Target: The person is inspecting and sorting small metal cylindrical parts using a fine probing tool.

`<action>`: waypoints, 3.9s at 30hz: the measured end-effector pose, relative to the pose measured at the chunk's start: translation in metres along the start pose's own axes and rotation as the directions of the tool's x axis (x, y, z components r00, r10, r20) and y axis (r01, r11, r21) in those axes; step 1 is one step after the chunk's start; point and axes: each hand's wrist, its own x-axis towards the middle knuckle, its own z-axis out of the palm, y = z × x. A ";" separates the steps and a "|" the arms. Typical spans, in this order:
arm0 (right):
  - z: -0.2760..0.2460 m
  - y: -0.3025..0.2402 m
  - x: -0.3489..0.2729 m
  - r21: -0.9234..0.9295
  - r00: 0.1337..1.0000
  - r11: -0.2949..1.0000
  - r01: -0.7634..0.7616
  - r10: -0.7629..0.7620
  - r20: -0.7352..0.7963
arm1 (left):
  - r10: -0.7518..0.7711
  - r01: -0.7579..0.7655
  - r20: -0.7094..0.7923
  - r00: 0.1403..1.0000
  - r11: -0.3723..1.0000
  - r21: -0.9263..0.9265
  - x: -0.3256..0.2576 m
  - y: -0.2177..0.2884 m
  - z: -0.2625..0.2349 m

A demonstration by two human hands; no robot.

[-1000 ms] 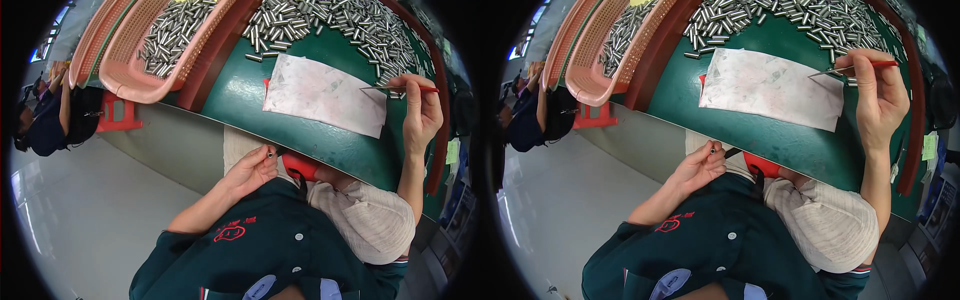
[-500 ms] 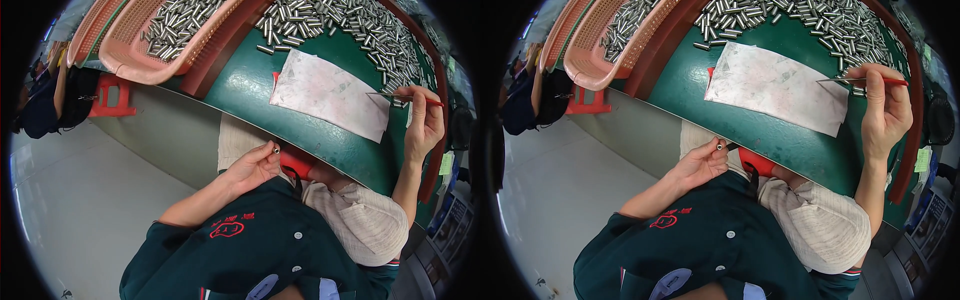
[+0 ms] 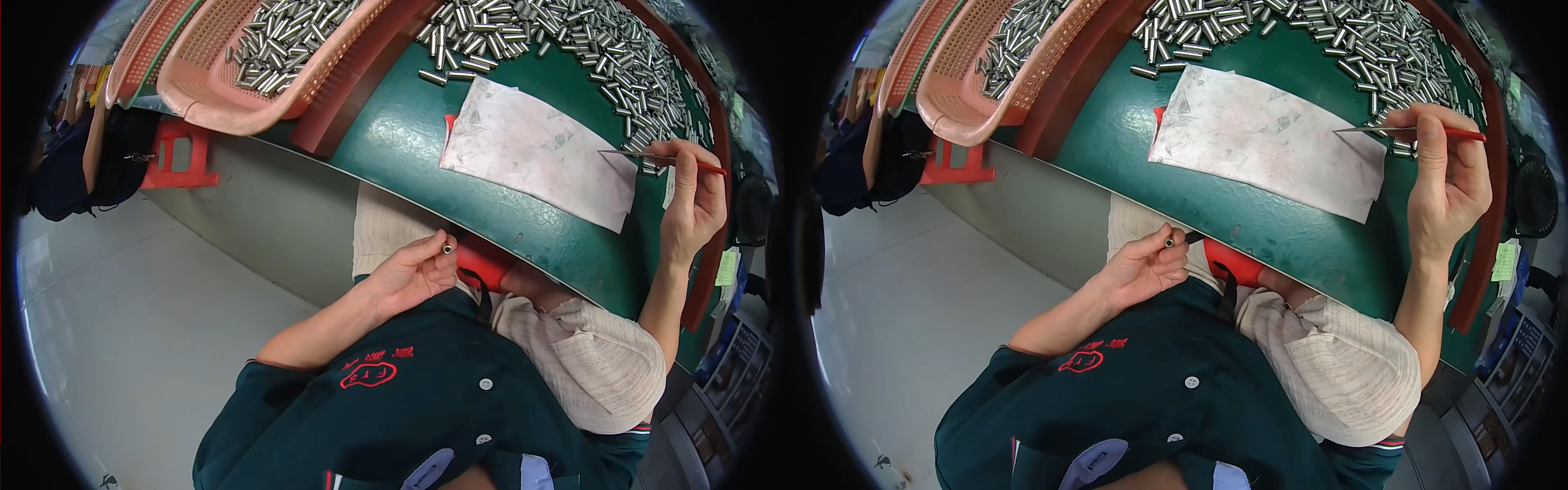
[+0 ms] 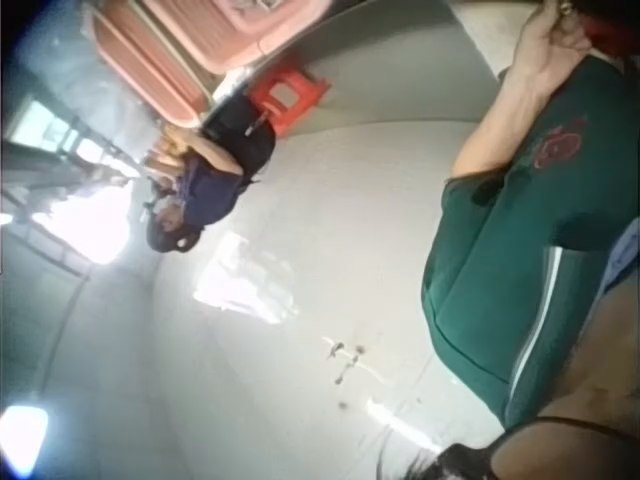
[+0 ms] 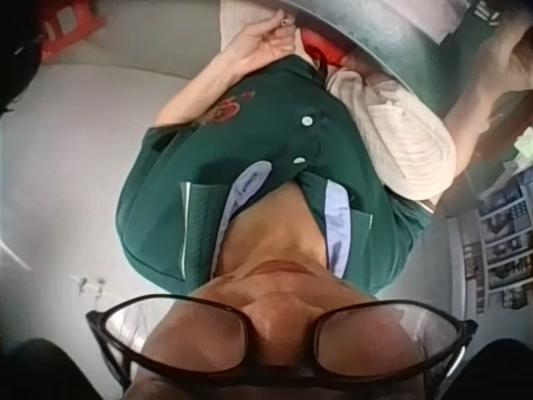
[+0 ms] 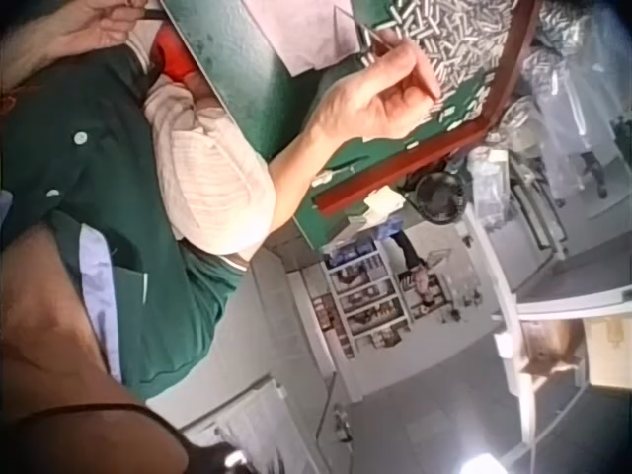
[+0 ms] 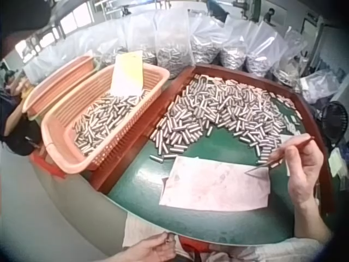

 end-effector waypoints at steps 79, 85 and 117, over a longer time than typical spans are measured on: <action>-0.005 0.001 0.010 0.028 0.988 0.993 0.114 -0.111 -0.105 | 0.304 0.184 0.799 0.518 -0.952 0.243 0.131 0.096 0.193; -0.010 -0.001 0.010 -0.005 0.984 0.988 0.154 -0.153 -0.095 | 0.380 -0.177 0.726 0.573 -0.808 0.563 0.133 0.082 0.207; -0.018 -0.001 0.013 -0.177 0.852 0.887 0.426 -0.459 -0.251 | 0.195 -0.287 0.229 0.954 0.363 0.886 0.137 0.057 0.199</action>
